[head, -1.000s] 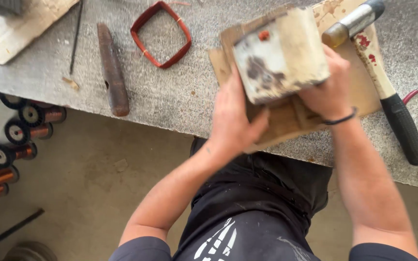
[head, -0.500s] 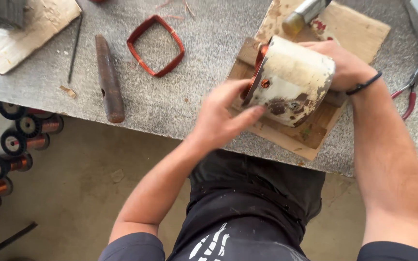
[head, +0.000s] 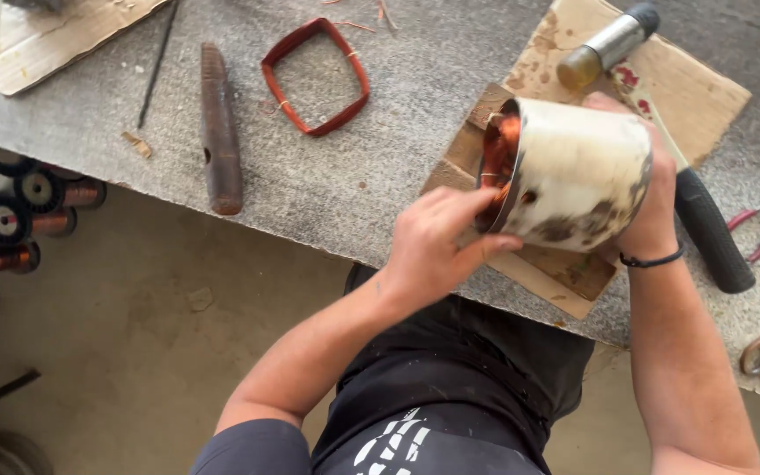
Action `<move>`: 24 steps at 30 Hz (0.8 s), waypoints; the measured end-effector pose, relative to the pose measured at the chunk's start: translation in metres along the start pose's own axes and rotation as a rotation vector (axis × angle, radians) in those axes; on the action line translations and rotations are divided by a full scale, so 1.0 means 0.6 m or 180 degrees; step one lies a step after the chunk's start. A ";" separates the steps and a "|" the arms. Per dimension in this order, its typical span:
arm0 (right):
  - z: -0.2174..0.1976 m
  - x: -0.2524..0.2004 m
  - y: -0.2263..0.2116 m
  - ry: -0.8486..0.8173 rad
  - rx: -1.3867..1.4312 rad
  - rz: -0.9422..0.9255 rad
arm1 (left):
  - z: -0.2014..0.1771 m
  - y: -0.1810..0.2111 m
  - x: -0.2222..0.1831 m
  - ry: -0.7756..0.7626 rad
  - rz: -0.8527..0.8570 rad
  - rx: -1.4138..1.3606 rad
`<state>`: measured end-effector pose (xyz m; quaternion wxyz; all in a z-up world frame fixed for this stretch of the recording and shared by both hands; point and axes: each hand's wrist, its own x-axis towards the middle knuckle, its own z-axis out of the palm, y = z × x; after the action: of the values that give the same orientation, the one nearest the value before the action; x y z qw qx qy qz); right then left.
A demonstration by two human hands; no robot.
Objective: Dismantling an electric motor stator and preparing copper coils for rewinding
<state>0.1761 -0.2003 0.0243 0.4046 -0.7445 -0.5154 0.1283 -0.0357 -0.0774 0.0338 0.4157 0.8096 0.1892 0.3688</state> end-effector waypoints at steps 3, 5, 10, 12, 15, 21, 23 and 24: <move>0.003 0.006 0.012 0.0075 -0.0060 -0.0060 | 0.001 -0.046 0.023 0.0040 0.0116 -0.0165; -0.001 0.009 0.023 0.0205 -0.0142 -0.0070 | -0.012 -0.071 0.038 -0.0222 -0.0149 -0.0582; 0.003 -0.004 0.035 0.0403 -0.0218 -0.0008 | -0.056 -0.098 0.058 -0.0748 -0.0092 -0.1086; 0.006 -0.011 0.027 0.0485 -0.0253 0.0016 | -0.061 -0.121 0.059 -0.0859 -0.0105 -0.1224; 0.004 -0.033 -0.019 0.0542 -0.0540 -0.0167 | -0.055 -0.148 0.061 -0.0932 -0.0178 -0.1309; 0.036 -0.179 -0.020 0.0346 -0.1917 -0.0115 | -0.068 -0.143 0.066 -0.1482 0.0016 -0.0529; 0.037 -0.175 -0.022 0.0318 -0.2122 -0.0326 | -0.076 -0.140 0.068 -0.1625 0.0283 -0.0376; 0.032 -0.170 -0.015 0.0343 -0.2136 -0.0288 | -0.079 -0.135 0.066 -0.1662 0.0306 -0.0392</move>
<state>0.1141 -0.2788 -0.0042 0.1690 -0.8181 -0.5393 -0.1060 -0.0456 0.0192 0.0038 0.4808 0.8585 0.0142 0.1777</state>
